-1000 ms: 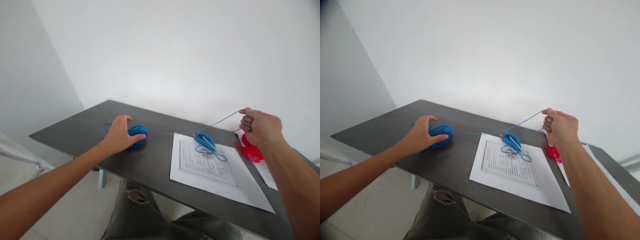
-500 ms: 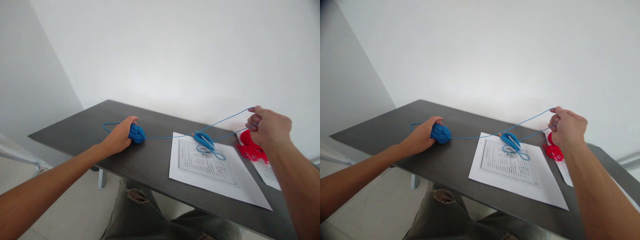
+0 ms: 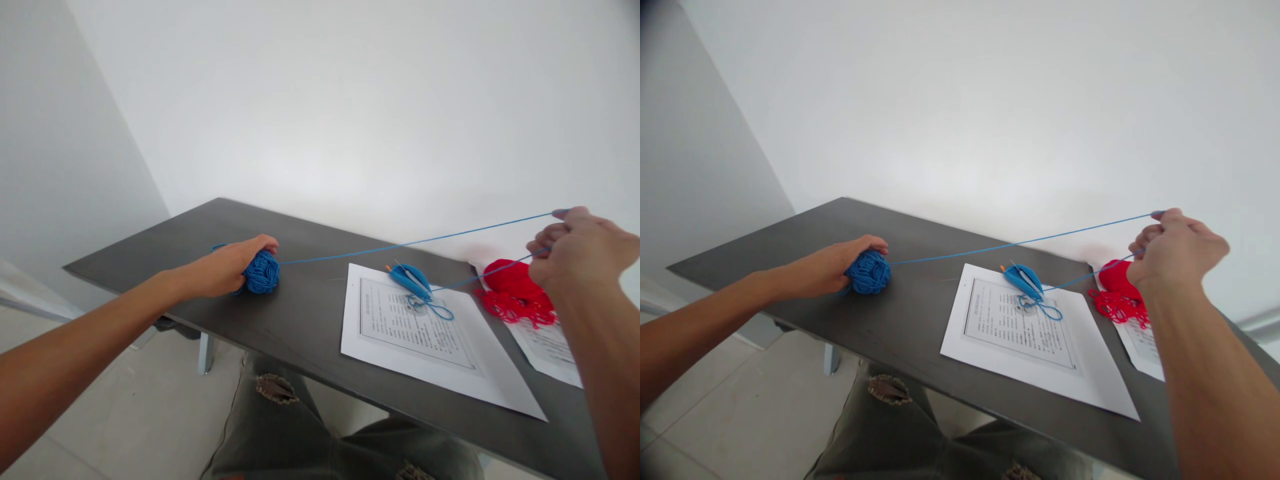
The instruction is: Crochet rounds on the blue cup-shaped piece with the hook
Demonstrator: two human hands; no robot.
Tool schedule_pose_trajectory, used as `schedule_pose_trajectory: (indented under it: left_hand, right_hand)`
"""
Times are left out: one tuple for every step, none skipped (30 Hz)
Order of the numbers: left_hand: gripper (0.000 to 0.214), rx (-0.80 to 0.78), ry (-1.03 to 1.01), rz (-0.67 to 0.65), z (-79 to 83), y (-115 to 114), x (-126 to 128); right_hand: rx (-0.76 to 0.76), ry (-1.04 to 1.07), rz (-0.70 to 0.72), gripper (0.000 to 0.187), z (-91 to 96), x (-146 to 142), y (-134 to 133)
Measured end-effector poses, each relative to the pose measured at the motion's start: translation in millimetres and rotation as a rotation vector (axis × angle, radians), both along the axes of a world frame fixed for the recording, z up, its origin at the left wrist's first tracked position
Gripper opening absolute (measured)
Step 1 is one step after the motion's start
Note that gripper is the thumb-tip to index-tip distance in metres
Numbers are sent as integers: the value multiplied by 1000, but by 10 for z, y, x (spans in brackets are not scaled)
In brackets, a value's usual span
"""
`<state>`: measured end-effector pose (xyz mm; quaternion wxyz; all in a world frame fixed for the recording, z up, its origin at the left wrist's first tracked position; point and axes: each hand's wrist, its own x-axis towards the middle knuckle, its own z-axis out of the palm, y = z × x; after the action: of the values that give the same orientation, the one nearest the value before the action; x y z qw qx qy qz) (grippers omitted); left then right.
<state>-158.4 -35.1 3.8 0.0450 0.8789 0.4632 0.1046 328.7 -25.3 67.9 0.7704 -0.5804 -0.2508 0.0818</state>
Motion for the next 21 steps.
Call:
schedule_pose_trajectory:
  left_hand:
    - [74,-22,9,-15,19,16,-28]
    - [72,-45,13,-30,36,35,-58]
    - [70,-63,16,-41,51,54,-90]
    - [68,-68,19,-42,64,69,-118]
    - [68,-67,22,-41,74,78,-141]
    - [70,-64,25,-31,84,77,-154]
    - [75,-61,25,-6,92,66,-155]
    - [81,-44,11,51,98,44,-142]
    - [86,-9,-15,136,99,13,-115]
    - [87,43,-55,242,93,-24,-75]
    - [85,114,-107,356,76,-64,-25]
    - [82,175,-142,445,47,-104,31]
    - [82,218,-161,502,6,-139,90]
    - [84,235,-163,531,-47,-169,148]
    - [86,233,-140,542,-107,-190,201]
    - [86,225,-126,542,-171,-204,246]
    - [85,219,-118,539,-233,-209,283]
    - [83,218,-115,531,-289,-209,309]
    - [81,221,-121,512,-336,-204,324]
    - [78,226,-130,488,-370,-198,327]
    - [74,230,-141,457,-394,-193,318]
  right_hand:
    - [-27,-22,-29,42,-6,26,7]
    - [-61,-55,-60,40,-17,55,12]
    - [-105,-99,-91,37,-33,85,15]
    - [-159,-155,-118,34,-52,114,15]
    - [-229,-222,-129,31,-75,140,13]
    - [-316,-300,-120,26,-99,159,8]
    - [-414,-385,-86,21,-125,164,3]
    - [-514,-474,-31,16,-153,149,0]
    - [-608,-565,40,13,-184,107,2]
    - [-682,-657,116,16,-217,31,10]
    - [-728,-748,192,19,-255,-84,25]
    - [-752,-836,263,22,-298,-241,46]
    - [-751,-923,347,26,-346,-441,74]
    - [-738,-1004,447,29,-399,-679,105]
    - [-711,-1079,567,28,-457,-949,137]
    - [-676,-1145,697,28,-520,-1240,170]
    - [-630,-1201,821,29,-587,-1539,201]
    - [-584,-1247,925,32,-655,-1834,229]
    - [-542,-1281,1001,34,-723,-2109,253]
    - [-512,-1304,1064,37,-788,-2355,273]
    - [-492,-1316,1119,38,-846,-2562,291]
